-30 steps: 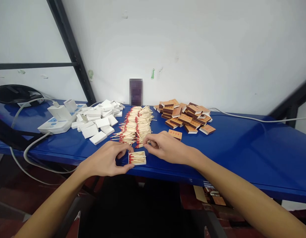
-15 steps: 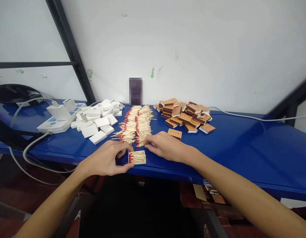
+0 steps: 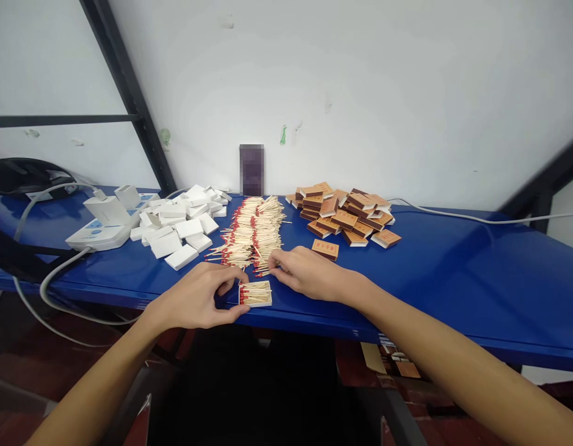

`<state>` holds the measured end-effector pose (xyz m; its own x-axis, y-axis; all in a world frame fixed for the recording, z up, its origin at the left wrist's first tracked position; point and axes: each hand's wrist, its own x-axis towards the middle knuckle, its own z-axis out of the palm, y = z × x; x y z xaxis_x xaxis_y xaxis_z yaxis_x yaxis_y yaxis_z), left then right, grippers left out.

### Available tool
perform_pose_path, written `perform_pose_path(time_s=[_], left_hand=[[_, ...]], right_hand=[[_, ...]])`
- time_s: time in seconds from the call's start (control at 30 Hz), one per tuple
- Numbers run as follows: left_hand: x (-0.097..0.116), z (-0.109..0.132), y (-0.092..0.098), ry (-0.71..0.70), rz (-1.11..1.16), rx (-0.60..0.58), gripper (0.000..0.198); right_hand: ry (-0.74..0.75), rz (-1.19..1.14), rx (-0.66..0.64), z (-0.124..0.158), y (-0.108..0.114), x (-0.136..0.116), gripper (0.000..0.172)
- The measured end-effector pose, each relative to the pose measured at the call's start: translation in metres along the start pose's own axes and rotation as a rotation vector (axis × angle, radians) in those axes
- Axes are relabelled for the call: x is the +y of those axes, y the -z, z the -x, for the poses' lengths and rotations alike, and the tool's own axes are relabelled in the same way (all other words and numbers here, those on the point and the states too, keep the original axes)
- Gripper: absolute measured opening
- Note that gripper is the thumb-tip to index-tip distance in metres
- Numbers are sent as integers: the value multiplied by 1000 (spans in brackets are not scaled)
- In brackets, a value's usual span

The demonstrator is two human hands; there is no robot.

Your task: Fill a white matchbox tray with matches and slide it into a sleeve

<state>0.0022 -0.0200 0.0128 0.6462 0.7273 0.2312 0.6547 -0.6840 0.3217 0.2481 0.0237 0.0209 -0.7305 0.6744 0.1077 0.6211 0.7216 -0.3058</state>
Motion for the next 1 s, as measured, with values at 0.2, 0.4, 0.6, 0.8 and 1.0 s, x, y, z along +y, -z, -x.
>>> perform_pose_path(time_s=[0.2,0.4,0.6,0.8,1.0], left_hand=[[-1,0,-1,9,3,-1,30],[-1,-1,-1,6,6,0,31],[0,1,0,13,21,2,29],[-1,0,-1,3,16,10,28],[-1,0,-2,4,9,15,29]], right_hand=[[28,-202,51,3,5,-17,21],[14,-264,0,5,6,-23,25],[-66,-62,0,4,5,-6,22],[-50,-50,-46,2,0,0,25],[-25,-126,17,5,4,-8,21]])
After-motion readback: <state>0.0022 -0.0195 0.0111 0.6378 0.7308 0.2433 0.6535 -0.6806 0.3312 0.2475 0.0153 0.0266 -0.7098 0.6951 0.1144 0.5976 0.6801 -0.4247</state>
